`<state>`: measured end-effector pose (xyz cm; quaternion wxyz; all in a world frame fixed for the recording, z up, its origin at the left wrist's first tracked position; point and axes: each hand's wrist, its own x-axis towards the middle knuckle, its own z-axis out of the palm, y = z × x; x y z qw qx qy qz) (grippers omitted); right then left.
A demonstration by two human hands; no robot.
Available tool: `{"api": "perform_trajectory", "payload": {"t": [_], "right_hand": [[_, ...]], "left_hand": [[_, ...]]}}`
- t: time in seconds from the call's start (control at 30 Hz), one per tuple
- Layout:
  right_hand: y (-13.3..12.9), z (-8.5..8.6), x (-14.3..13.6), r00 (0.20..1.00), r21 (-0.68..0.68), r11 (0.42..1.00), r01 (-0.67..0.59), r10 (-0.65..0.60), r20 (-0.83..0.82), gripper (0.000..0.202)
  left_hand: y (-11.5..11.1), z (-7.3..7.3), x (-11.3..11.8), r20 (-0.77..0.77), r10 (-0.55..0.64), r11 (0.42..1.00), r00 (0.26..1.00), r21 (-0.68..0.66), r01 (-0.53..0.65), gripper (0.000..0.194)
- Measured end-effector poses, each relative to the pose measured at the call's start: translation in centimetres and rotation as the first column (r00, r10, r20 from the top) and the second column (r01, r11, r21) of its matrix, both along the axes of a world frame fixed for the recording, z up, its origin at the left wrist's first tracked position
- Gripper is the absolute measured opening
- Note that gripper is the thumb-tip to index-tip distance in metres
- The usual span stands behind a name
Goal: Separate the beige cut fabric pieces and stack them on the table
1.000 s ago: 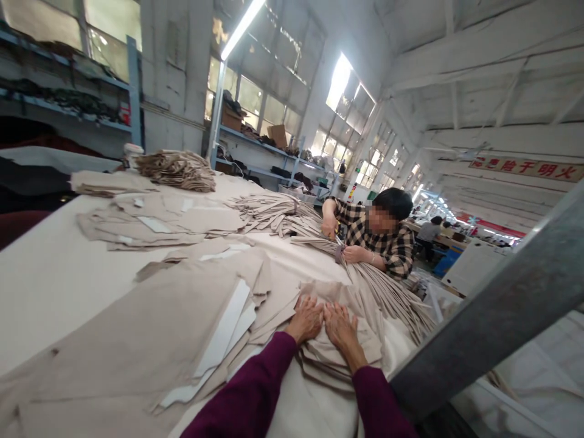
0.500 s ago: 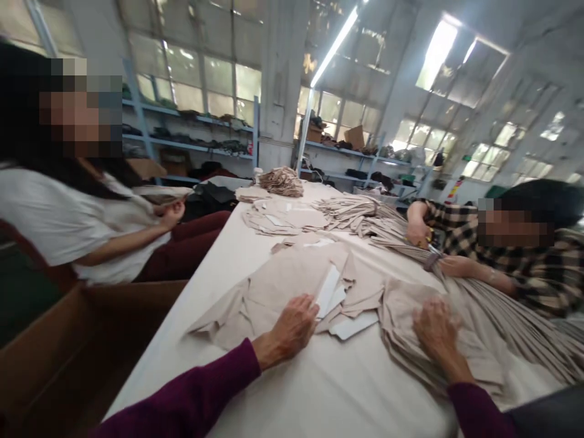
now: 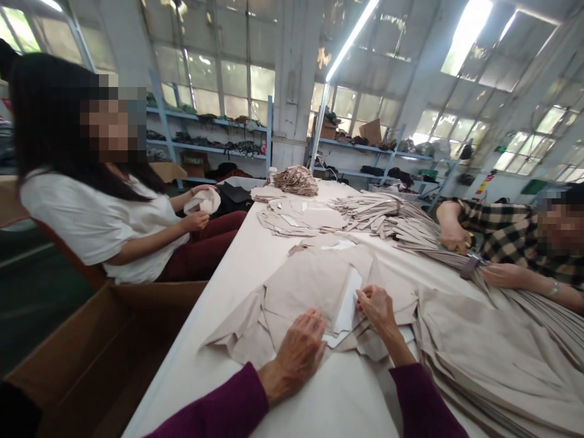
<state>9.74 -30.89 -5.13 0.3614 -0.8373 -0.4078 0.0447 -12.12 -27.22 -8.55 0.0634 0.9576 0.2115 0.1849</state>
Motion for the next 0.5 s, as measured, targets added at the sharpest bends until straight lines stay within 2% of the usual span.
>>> {"api": "perform_trajectory", "payload": {"t": [0.03, 0.1, 0.2, 0.3, 0.37, 0.5], "right_hand": [[-0.4, 0.0, 0.3, 0.99, 0.018, 0.999, -0.035, 0.037, -0.135, 0.02], [-1.0, 0.2, 0.6, 0.913, 0.081, 0.992, -0.098, 0.122, -0.39, 0.021], [-1.6, 0.7, 0.1, 0.756, 0.23, 0.959, -0.163, 0.272, -0.596, 0.023], [-1.5, 1.0, -0.9, 0.647, 0.36, 0.913, -0.19, 0.392, -0.654, 0.035], [-1.2, 0.9, -1.5, 0.591, 0.448, 0.874, -0.188, 0.465, -0.659, 0.04], [-0.5, 0.1, -2.4, 0.553, 0.545, 0.821, -0.171, 0.538, -0.637, 0.035]], "left_hand": [[0.0, 0.2, 0.0, 0.003, 0.011, 1.0, 1.0, -0.016, -0.011, 0.037], [-0.1, 0.9, 0.4, 0.027, 0.035, 0.998, 0.999, -0.061, -0.034, 0.036], [0.3, 2.7, 2.3, 0.085, 0.112, 0.986, 0.99, -0.137, -0.1, 0.042], [1.0, 4.5, 5.1, 0.127, 0.238, 0.956, 0.963, -0.207, -0.209, 0.056], [1.6, 5.0, 6.7, 0.136, 0.282, 0.937, 0.95, -0.252, -0.242, 0.053], [2.9, 4.3, 7.9, 0.205, 0.252, 0.908, 0.946, -0.388, -0.158, 0.037]]}}
